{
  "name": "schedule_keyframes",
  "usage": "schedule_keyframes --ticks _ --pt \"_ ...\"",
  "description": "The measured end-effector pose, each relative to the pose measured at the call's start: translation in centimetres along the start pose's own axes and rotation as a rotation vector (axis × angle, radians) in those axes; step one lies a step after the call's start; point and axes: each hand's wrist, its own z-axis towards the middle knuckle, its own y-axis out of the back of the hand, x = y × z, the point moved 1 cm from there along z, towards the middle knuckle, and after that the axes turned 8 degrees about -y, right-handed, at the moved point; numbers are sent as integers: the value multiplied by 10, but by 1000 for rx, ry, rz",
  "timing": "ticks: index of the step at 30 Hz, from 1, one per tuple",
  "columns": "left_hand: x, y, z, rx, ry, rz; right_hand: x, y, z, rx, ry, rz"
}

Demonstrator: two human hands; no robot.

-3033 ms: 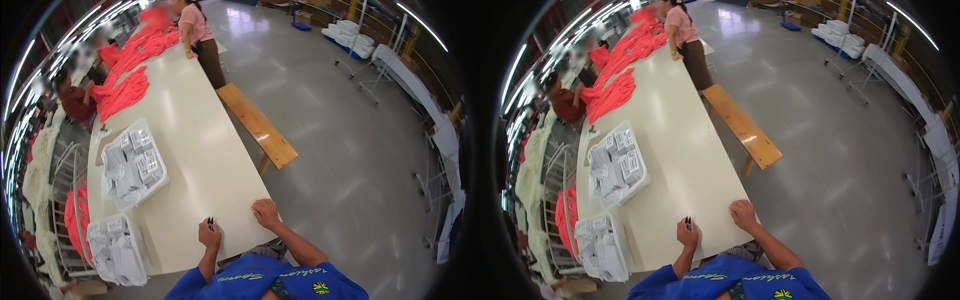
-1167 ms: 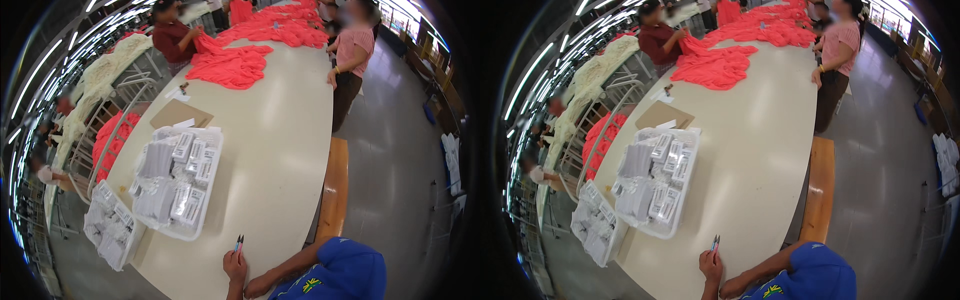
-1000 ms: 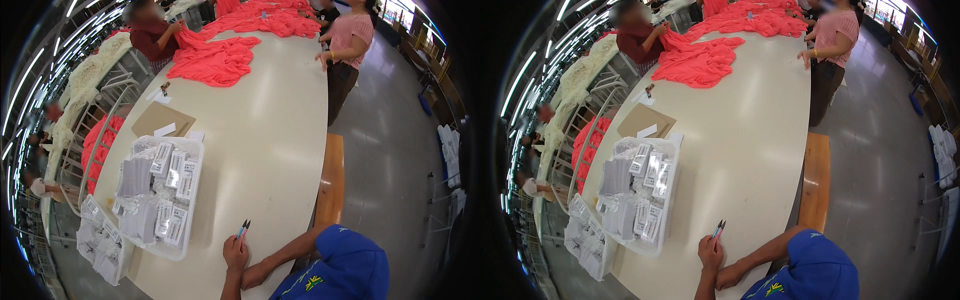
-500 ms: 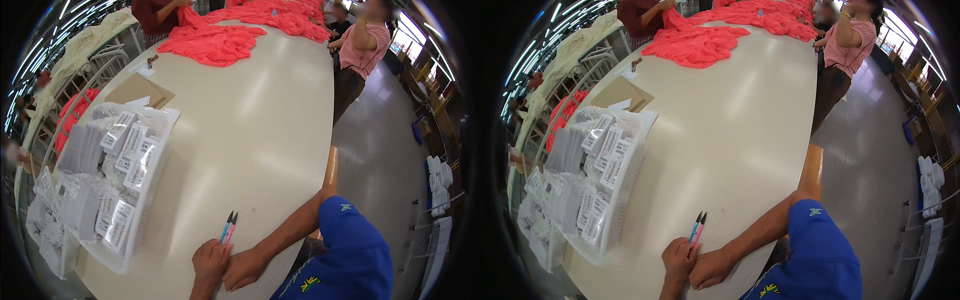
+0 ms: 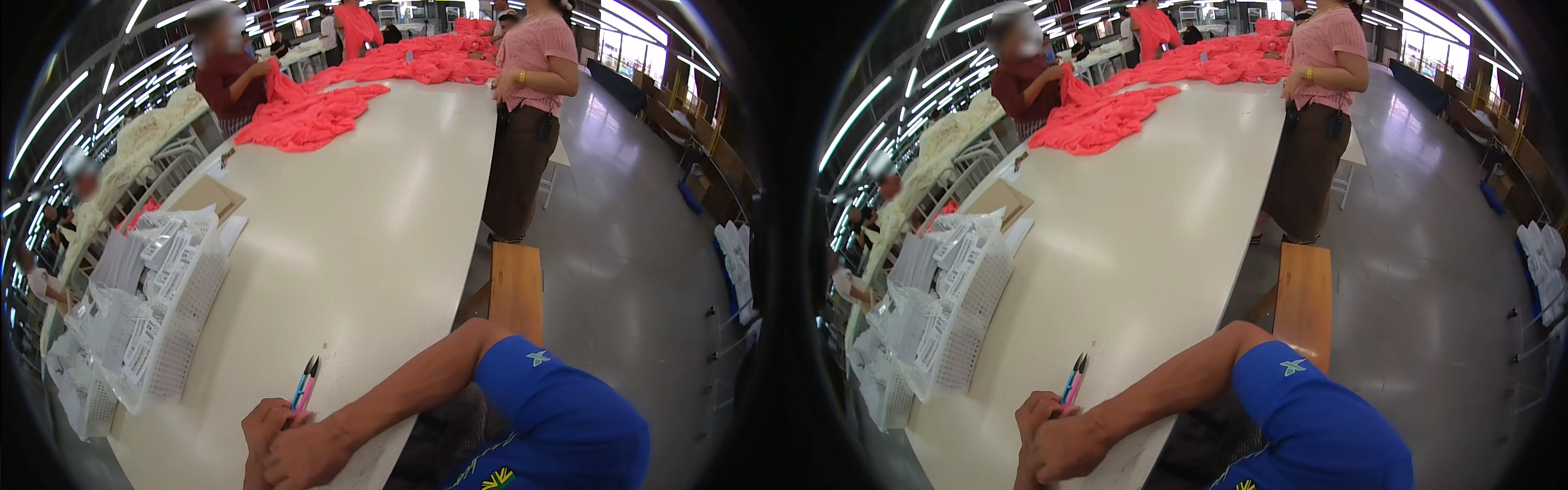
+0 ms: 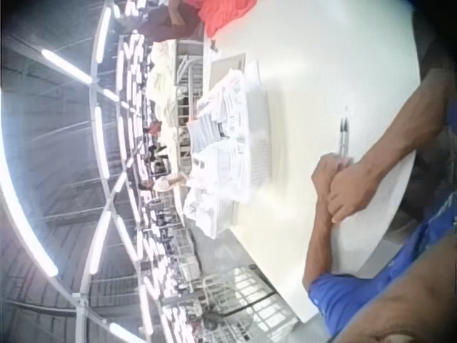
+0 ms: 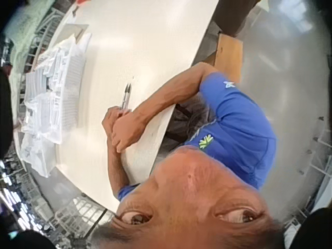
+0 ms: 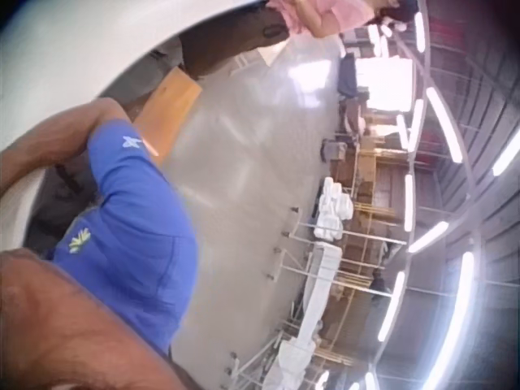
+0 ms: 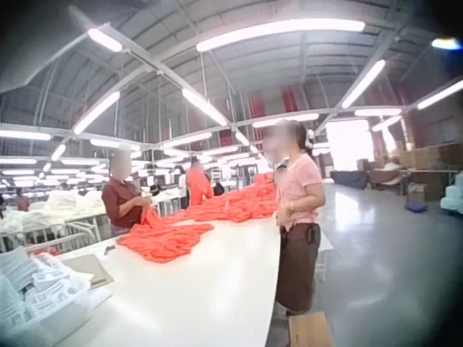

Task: The person uses small scissors to trim loose threads from white and pink garments in a factory setting. They handle each item individually, snipping excess fabric and placing the finished pieces into a metal cart.

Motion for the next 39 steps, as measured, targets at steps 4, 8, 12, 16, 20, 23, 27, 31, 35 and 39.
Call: schedule_keyframes --ticks 4,8,12,16,20,23,27,31,35,39 --pt "-6 11 -5 -74 -78 -118 -3 53 -12 -266 -358 -303" --pt "-9 13 -8 -184 230 -121 -32 42 -82 -39 -614 -466" --pt "25 12 -28 -449 530 -228 -27 49 -74 210 -690 -417" --pt "27 14 -22 -555 697 -435 -31 69 -84 214 -798 -538" --pt "27 23 -29 -498 693 -363 -40 116 -108 185 -1071 -608" --pt "20 20 -24 -467 713 -410 -63 169 -160 1 -1255 -708" --pt "19 14 -19 -437 727 -419 -81 233 -214 -310 -1581 -611" --pt "23 17 -27 -410 738 -346 -66 250 -246 -492 -1462 -664" --pt "16 21 -25 -368 777 -263 -52 256 -257 -365 -1456 -738" --pt "14 19 -20 -339 751 -248 -78 249 -250 -85 -1056 -790"
